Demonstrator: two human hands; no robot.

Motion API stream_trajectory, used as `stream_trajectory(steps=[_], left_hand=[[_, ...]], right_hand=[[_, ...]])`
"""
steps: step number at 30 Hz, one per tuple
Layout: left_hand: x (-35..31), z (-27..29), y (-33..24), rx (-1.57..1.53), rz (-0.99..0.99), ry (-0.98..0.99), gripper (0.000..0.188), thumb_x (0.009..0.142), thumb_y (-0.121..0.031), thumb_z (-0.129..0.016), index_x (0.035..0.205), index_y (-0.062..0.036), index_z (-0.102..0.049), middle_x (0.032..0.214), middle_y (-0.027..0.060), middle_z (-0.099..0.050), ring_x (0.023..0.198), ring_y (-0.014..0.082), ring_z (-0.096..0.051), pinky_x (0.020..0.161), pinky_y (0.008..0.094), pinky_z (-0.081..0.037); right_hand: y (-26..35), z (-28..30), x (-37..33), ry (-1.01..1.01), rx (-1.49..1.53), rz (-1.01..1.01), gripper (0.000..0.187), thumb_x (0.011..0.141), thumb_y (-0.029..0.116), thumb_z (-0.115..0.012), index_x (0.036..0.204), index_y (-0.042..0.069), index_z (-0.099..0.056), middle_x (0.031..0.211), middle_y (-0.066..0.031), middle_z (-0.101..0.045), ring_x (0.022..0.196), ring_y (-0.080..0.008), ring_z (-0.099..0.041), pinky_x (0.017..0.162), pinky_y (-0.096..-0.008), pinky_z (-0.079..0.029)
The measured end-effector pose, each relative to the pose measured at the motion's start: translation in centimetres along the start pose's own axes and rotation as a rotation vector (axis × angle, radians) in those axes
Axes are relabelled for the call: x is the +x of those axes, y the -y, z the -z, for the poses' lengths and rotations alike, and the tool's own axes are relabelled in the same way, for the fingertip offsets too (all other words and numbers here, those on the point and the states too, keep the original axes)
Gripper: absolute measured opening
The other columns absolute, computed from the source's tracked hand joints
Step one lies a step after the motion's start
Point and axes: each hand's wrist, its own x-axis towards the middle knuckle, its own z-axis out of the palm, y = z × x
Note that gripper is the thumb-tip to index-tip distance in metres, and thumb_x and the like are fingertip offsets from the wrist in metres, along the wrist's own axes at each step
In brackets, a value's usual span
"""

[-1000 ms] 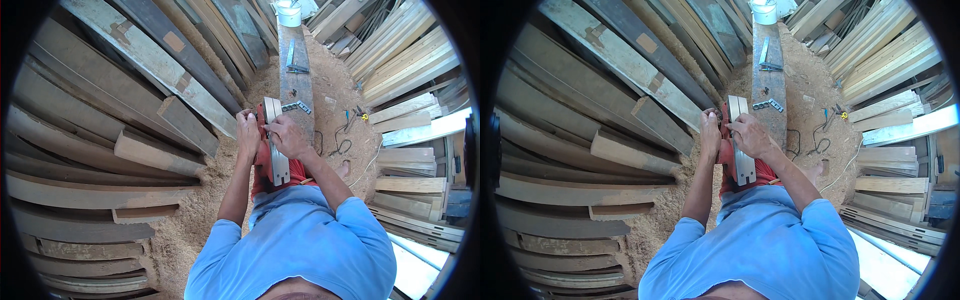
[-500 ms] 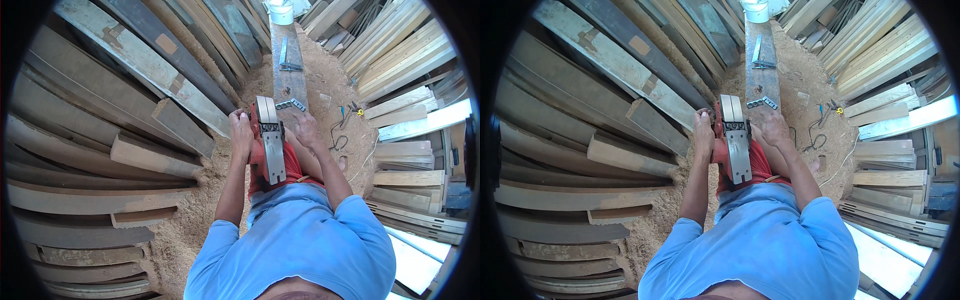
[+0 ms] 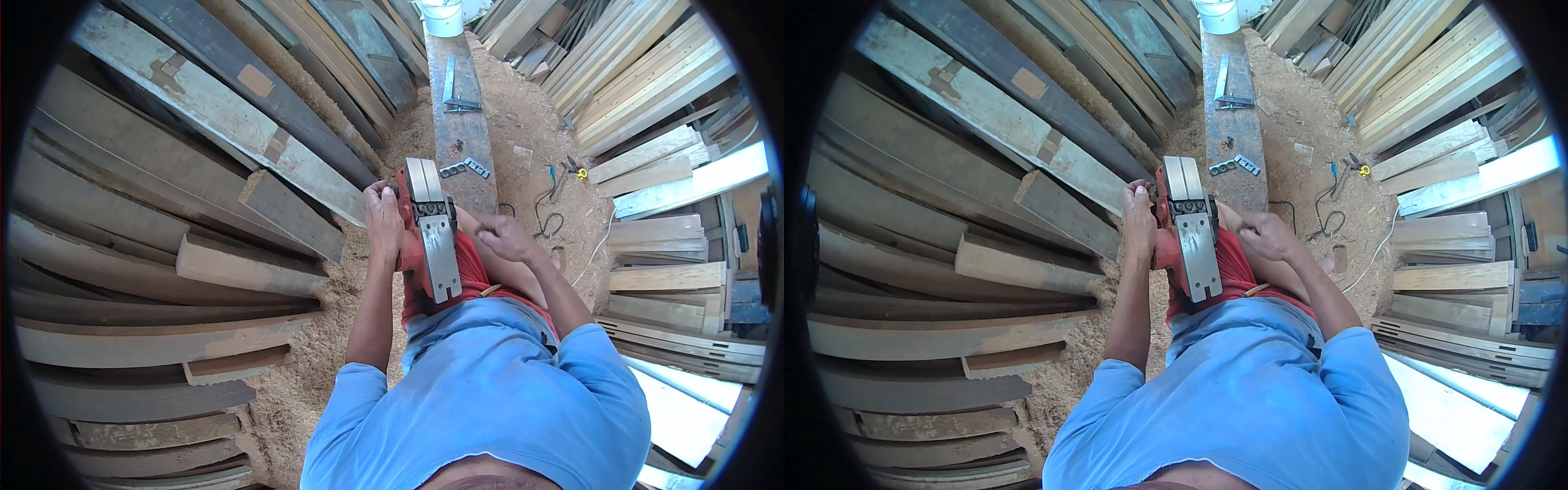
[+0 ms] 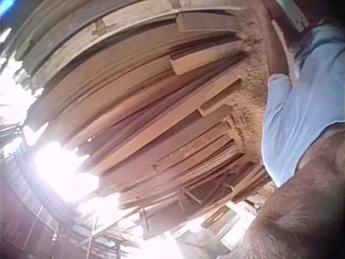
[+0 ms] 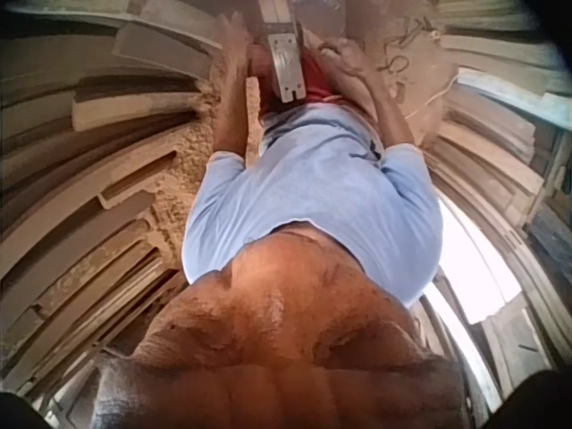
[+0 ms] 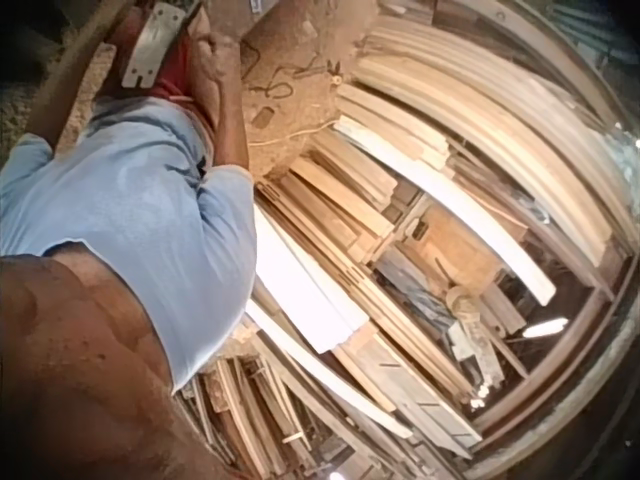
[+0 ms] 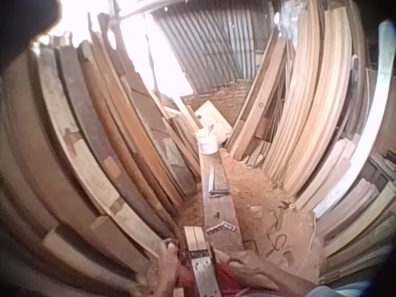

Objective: The person holds a power planer upside down while seated and uses hands to turn and adjust a set of metal components on the base of the tool.

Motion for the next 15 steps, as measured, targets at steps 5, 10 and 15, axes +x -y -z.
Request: stream_trajectory(steps=[5,10,15], left_hand=[[-0.1,-0.3,-1.2,0.010,0.036,0.017,0.044,0.108,-0.030,-0.042,0.127,0.0092,-0.052,0.115,0.0243,-0.062,0.108,0.0318,-0.062,0.097,0.0426,-0.047],[-0.4,-0.1,-2.2,0.028,0.071,0.010,0.043,0.107,-0.028,-0.045,0.126,0.0093,-0.053,0.115,0.0247,-0.063,0.107,0.0333,-0.063,0.097,0.0435,-0.048],[-0.6,-0.1,-2.4,0.122,0.004,-0.055,0.045,0.105,-0.031,-0.047,0.124,0.0085,-0.056,0.115,0.0314,-0.066,0.110,0.0441,-0.065,0.097,0.0490,-0.049]], right_hand=[[7.6,0.2,3.5,-0.389,0.083,0.295,0.019,0.091,0.012,-0.066,0.104,0.000,-0.071,0.098,-0.0199,-0.071,0.089,-0.0349,-0.070,0.081,-0.0446,-0.055],[9.4,-2.0,6.2,-0.383,-0.024,0.435,0.017,0.092,0.015,-0.067,0.102,0.002,-0.070,0.098,-0.0191,-0.068,0.096,-0.0390,-0.066,0.086,-0.0460,-0.053],[9.8,-2.1,6.6,-0.359,-0.021,0.397,0.014,0.093,0.015,-0.065,0.098,0.002,-0.068,0.094,-0.0196,-0.066,0.094,-0.0398,-0.065,0.085,-0.0482,-0.052]])
